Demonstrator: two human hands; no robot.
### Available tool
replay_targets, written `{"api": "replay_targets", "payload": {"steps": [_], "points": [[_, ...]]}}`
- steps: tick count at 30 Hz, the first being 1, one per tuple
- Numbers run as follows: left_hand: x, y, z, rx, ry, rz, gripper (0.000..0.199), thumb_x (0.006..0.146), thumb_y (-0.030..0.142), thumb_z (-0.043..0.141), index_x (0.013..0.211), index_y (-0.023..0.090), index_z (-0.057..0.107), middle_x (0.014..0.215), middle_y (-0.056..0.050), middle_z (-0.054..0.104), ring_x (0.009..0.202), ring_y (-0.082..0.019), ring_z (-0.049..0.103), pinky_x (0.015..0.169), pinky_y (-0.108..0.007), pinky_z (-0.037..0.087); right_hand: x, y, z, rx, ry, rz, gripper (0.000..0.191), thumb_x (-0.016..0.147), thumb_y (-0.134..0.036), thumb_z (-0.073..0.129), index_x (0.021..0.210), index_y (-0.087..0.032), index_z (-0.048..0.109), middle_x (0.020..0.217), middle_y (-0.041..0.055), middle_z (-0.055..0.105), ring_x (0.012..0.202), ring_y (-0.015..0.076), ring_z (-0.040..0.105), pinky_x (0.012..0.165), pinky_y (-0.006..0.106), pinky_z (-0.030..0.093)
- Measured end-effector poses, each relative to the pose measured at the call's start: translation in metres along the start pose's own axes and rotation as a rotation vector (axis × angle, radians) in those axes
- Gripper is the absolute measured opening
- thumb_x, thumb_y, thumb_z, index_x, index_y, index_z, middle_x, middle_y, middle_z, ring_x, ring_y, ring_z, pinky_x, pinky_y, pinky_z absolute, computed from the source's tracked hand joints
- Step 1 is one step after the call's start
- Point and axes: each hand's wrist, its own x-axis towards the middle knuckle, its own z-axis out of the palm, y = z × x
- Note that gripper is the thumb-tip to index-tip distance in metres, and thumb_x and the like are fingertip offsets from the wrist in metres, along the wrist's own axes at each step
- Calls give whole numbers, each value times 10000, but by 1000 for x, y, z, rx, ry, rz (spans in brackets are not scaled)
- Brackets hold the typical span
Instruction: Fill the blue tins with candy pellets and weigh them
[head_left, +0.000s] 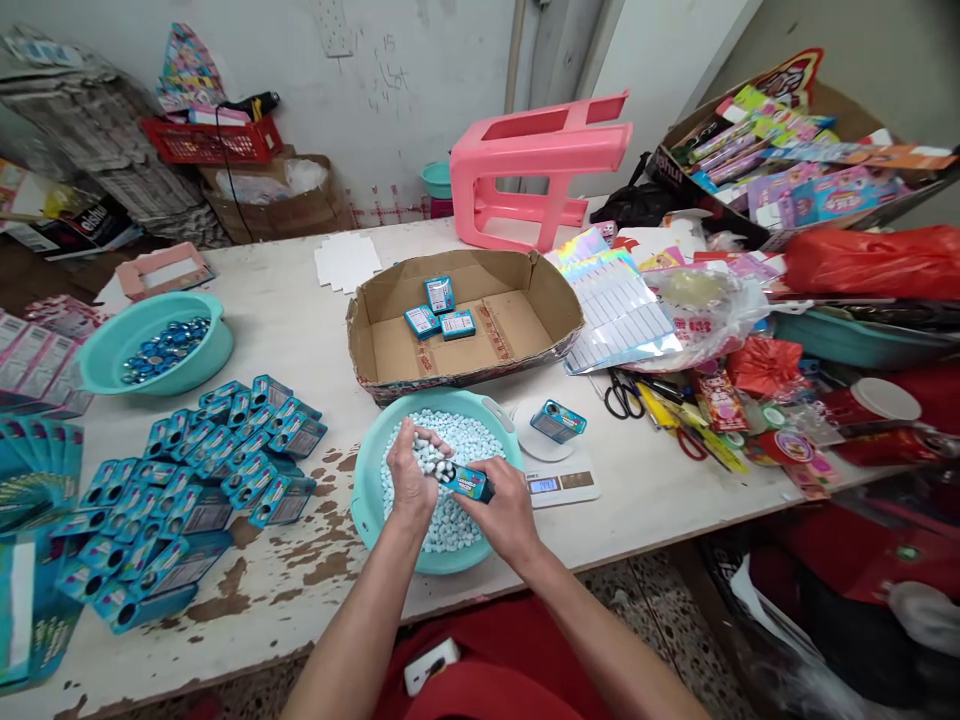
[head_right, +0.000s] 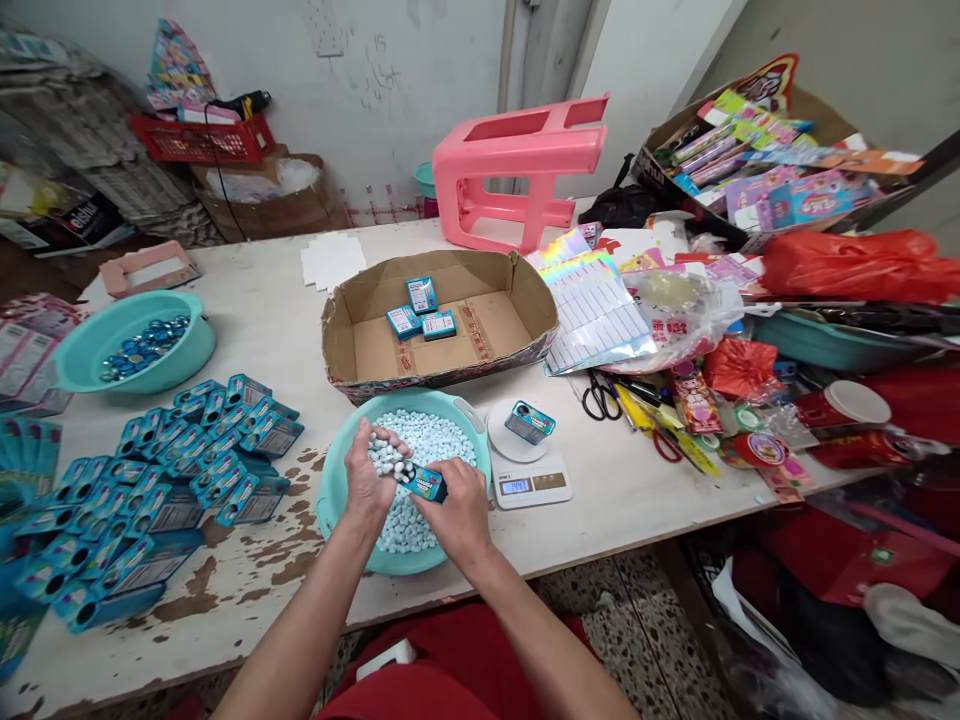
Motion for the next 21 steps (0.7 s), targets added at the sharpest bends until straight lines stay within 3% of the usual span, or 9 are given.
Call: {"api": "replay_targets", "payload": {"steps": [6, 14, 21], "points": [[2, -4, 5, 88, 43, 64, 335, 754, 464, 609, 657, 162, 500, 584, 33, 507, 493, -89, 507, 517, -227, 436, 4, 1, 2, 49, 9, 16, 277, 664, -236, 724, 921, -217, 623, 861, 26, 627, 854, 224, 590, 760, 329, 450], [-3, 7, 16, 132, -12, 124, 283, 754, 422, 615, 679, 172, 505, 593, 40, 505, 515, -89, 515, 524, -215, 419, 9, -16, -5, 24, 36, 0, 265, 669, -201, 697, 919, -221, 614, 875, 27, 618, 872, 225, 573, 773, 334, 437], [-3, 6, 20, 188, -10, 145, 291, 758, 412, 621, 659, 173, 489, 592, 42, 471, 491, -76, 465, 490, -207, 392, 8, -13, -4, 50, 31, 20, 254, 668, -212, 702, 908, -225, 616, 851, 21, 613, 847, 220, 578, 753, 323, 447]]}}
